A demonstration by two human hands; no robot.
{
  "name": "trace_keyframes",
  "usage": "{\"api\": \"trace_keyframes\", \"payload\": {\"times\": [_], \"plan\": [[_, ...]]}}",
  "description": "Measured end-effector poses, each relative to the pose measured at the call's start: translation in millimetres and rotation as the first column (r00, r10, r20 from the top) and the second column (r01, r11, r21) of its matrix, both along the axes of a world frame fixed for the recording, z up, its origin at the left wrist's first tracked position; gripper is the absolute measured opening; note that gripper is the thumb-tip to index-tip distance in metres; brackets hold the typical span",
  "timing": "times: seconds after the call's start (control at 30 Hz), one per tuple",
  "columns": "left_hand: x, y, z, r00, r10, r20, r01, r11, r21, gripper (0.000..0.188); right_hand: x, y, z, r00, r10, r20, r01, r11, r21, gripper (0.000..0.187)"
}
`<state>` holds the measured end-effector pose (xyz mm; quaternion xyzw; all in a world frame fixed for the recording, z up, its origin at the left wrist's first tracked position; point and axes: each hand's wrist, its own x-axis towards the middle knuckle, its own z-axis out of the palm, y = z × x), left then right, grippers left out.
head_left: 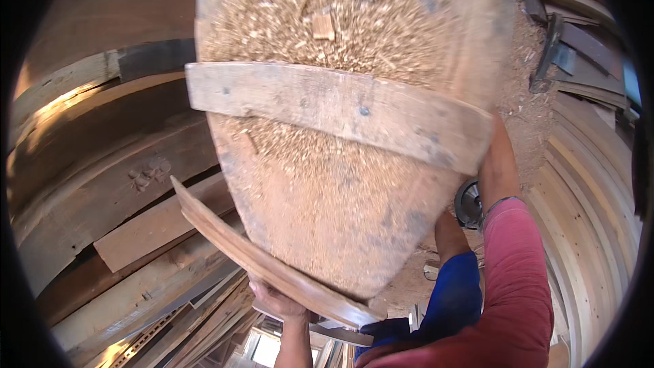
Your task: The person organizes large wooden beams in a workshop by moving them from a pile and stacking them against a wall, then uses a measuring tape to check the length of one beam.
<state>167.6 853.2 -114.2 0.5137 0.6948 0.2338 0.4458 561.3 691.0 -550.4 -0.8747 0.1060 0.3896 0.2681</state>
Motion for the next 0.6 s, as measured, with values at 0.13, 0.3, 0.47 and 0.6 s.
{"api": "trace_keyframes", "payload": {"times": [0.13,0.3,0.47,0.6], "plan": [[-3.5,4.1,4.9,0.999,-0.051,0.008,0.051,0.998,-0.033,0.066,-8.8,5.3,-27.2,0.999,-0.012,-0.031,0.010,0.996,-0.083,0.135],[12.4,3.0,-3.2,0.991,-0.113,-0.077,0.118,0.992,0.051,0.056,1.8,-56.2,31.9,0.998,0.011,-0.064,-0.008,0.998,0.056,0.104],[-18.7,3.9,-6.4,0.909,-0.266,-0.321,0.322,0.937,0.136,0.056,-11.5,-100.1,174.9,0.997,-0.055,-0.055,0.074,0.883,0.463,0.078],[3.2,4.4,18.7,0.884,-0.237,-0.404,0.283,0.957,0.058,0.055,-42.4,-147.1,294.6,0.903,-0.158,-0.400,0.392,0.684,0.616,0.065]]}}
